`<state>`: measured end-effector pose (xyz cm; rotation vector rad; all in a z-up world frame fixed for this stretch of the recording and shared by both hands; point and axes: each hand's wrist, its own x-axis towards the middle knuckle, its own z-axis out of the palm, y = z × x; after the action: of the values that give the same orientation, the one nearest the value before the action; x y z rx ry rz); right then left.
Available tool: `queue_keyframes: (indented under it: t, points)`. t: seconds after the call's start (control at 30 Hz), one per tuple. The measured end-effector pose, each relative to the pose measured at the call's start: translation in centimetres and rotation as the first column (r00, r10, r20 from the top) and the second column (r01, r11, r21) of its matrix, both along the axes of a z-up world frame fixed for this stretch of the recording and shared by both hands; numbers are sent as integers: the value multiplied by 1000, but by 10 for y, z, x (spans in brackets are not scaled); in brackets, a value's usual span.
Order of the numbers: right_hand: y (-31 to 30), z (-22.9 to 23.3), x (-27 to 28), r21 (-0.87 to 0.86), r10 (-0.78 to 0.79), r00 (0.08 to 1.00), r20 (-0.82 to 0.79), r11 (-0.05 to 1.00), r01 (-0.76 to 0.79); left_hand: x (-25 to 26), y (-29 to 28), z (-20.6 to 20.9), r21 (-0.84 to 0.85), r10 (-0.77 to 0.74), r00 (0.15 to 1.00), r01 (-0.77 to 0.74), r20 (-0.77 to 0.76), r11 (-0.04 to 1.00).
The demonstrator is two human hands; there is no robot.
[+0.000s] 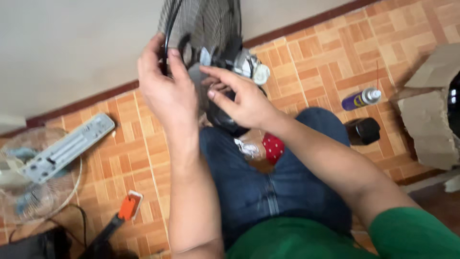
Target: The person sits on the floor and repairs a standing fan by connecting wires to the motor, securing the motor housing, and reattaching the front fan cage. They use a screwdriver to tighten screws and handle the fan's power cord and internal wiring.
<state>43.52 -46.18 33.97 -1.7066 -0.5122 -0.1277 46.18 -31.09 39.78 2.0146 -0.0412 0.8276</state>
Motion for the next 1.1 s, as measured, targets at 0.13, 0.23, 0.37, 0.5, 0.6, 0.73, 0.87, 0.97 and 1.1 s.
queue_keyframes:
  t: [0.13,0.23,0.37,0.5,0.6,0.73,0.87,0.97,1.1]
  points:
    - [-1,-13,-5,-19,24,992,-121,999,-27,-14,7,-14,166,87,995,-78,-49,983]
    - [-17,-19,-8,-83,86,990,-114,992,-96,-3,27,-11,185,54,998,-50,-18,981]
    - [-44,-36,-8,-106,41,983,-180,992,-61,23,62,-8,410,-40,991,-15,125,912]
    - [-69,-59,-12,-111,-111,954,-280,990,83,39,77,-32,157,-98,992,111,-84,981]
    - [-72,-69,-10,-97,-173,943,-285,984,151,41,71,-60,-76,-30,992,21,-124,997]
    - [-79,-70,-15,-117,-198,908,-369,979,166,31,57,-88,37,130,991,-131,40,991]
    - [-107,-79,-28,-125,-208,913,-352,977,174,11,33,-106,74,268,953,-280,142,957]
    - [-133,-99,-38,-131,-341,880,-331,940,315,-3,11,-114,194,222,950,-266,222,944]
    - [-163,-122,-44,-10,-391,859,-330,912,411,-28,-28,-125,237,35,970,-93,240,967]
